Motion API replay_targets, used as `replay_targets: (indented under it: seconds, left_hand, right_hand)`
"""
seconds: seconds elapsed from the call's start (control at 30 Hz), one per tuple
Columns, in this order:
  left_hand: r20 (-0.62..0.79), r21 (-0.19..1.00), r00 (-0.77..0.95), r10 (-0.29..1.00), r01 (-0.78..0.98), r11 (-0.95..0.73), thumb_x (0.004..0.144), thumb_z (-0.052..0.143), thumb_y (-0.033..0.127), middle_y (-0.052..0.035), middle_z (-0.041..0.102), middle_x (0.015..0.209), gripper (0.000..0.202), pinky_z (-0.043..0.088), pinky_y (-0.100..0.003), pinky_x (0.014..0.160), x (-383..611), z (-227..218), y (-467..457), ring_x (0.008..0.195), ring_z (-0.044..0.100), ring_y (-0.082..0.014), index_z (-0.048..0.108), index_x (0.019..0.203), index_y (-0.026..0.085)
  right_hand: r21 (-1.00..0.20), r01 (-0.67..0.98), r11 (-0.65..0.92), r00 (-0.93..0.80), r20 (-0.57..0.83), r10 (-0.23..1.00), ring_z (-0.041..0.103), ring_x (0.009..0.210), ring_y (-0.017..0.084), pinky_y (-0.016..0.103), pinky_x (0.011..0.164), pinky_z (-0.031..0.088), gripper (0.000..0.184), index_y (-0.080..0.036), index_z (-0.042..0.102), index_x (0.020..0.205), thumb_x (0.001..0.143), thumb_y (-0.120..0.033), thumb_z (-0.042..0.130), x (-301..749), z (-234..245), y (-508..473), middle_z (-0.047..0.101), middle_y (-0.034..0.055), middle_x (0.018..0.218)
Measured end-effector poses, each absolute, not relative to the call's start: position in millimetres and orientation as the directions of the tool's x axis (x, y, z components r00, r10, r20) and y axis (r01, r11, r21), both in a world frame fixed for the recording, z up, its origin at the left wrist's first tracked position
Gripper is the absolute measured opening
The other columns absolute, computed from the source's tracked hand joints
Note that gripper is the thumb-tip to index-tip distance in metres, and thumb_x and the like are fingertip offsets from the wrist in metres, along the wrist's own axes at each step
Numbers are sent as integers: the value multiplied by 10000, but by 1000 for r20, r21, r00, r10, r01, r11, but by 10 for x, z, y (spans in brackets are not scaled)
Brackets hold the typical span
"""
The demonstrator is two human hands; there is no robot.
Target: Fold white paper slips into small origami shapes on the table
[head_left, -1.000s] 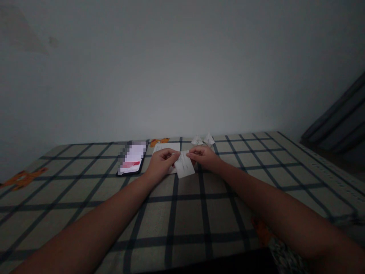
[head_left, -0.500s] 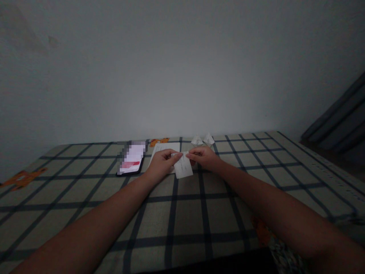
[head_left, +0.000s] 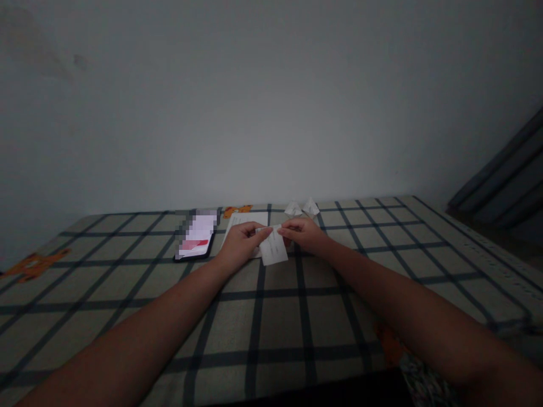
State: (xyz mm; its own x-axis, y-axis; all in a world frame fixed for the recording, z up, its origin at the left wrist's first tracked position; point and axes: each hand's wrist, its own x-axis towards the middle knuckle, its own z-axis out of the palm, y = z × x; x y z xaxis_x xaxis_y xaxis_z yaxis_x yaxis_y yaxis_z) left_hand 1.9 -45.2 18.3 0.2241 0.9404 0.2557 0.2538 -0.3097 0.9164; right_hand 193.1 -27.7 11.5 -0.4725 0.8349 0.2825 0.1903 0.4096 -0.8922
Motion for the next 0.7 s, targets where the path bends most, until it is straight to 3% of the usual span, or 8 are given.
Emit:
replay_targets:
  seconds: [0.2,0.4,0.7]
  left_hand:
    - [238,911,240,941,279,-302,713,599,416,-49,660,705,292,432,-248,547,26,193,-482,625,575,-152,671,827,157]
    - [234,955,192,953,137,-262,716,604,401,-52,661,754,273,458,-249,547,27,177,-449,620,570,-143,676,806,154]
    - [169,980,166,971,75,-184,703,620,402,-63,666,764,306,456,-240,556,39,174,-433,594,559,-123,676,833,131]
  right_hand:
    - [-855,221,469,-460,332,823,535,583,96,218,559,418,242,-133,616,756,797,-340,499,1921,134,-287,587,7,628]
    - [-802,282,527,-396,403,825,528,582,94,216,558,402,227,-122,625,756,792,-308,502,1938,139,-246,607,18,647]
    - [-769,317,556,-366,441,819,518,590,97,215,555,386,242,-121,635,746,792,-311,495,1945,142,-229,612,23,650]
